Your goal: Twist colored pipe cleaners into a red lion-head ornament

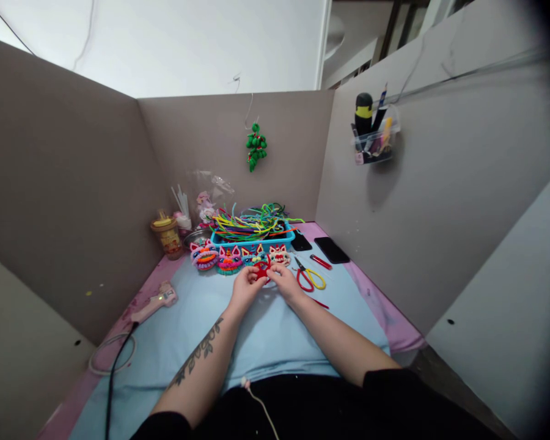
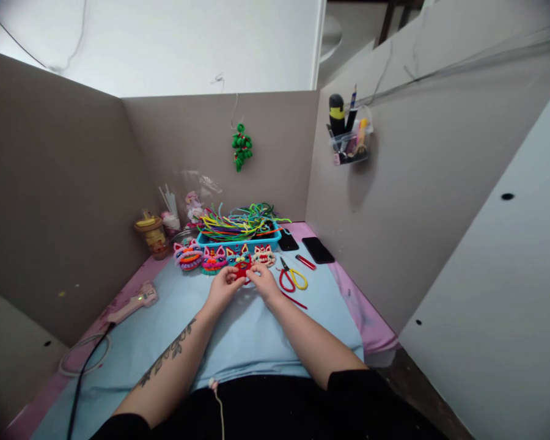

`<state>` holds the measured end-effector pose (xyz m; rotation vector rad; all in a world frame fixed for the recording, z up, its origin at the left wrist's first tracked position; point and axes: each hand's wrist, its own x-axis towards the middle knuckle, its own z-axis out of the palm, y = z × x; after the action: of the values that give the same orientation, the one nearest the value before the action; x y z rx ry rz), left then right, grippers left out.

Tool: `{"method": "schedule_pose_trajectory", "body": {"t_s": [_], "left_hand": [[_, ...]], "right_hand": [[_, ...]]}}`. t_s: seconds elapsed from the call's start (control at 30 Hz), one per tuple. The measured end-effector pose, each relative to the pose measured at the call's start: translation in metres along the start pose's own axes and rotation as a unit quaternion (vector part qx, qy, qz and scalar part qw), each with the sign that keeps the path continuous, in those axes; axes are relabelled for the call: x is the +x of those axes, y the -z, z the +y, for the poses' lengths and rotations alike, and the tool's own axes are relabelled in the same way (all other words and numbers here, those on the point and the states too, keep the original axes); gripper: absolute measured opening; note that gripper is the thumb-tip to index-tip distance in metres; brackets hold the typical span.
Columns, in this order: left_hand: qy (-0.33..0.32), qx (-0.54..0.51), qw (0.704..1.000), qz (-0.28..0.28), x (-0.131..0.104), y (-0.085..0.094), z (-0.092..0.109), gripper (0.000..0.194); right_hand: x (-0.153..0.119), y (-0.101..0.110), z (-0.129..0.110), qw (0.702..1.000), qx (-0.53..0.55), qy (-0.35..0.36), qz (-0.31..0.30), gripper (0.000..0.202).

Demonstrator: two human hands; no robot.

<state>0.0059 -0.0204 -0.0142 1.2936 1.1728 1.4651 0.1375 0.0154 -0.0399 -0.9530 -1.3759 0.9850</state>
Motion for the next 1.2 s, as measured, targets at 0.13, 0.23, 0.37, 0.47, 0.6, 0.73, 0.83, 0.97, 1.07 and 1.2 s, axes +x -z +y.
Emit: {"method": "schedule_pose_trajectory", "body": {"t_s": [0.13,0.23,0.37,0.47,0.6,0.73,0.83,0.97,1.07,1.2], "left_hand": [[0.01,-0.013,1.0,0.01,0.001,0.001,-0.001,0.032],[0.028,-0.031,0.999,0.015,0.002,0.003,-0.002,0.034],[0.048,-0.054,0.997,0.018,0.003,0.004,-0.003,0.036],[0.051,-0.06,0.997,0.018,0.003,0.004,-0.003,0.036],[0.059,-0.06,0.996,0.011,0.003,0.003,-0.001,0.037],[0.06,-0.057,0.997,0.0,0.001,0.002,0.001,0.037],[0.058,-0.053,0.997,-0.003,0.0,0.001,0.003,0.037],[0.065,-0.052,0.997,-0.006,-0.002,0.001,0.007,0.037],[0.069,-0.052,0.996,-0.01,-0.001,0.001,0.007,0.037],[0.054,-0.032,0.998,0.002,0.0,0.002,0.004,0.034]], "right_hand": [[0.0,-0.001,0.0,0.999,-0.019,0.03,-0.005,0.022],[0.001,0.003,-0.001,0.997,-0.042,0.066,-0.003,0.022],[0.004,0.011,-0.004,0.988,-0.097,0.112,0.052,0.016],[0.005,0.017,-0.006,0.97,-0.164,0.163,0.078,0.007],[0.003,0.019,-0.009,0.946,-0.229,0.217,0.066,0.014],[0.002,0.019,-0.009,0.935,-0.259,0.236,0.056,0.017],[0.002,0.018,-0.007,0.931,-0.272,0.237,0.052,0.014],[0.002,0.018,-0.004,0.931,-0.276,0.237,0.043,0.012],[0.002,0.018,-0.004,0.931,-0.278,0.233,0.041,0.015],[0.001,0.019,-0.009,0.931,-0.279,0.232,0.031,0.015]]}}
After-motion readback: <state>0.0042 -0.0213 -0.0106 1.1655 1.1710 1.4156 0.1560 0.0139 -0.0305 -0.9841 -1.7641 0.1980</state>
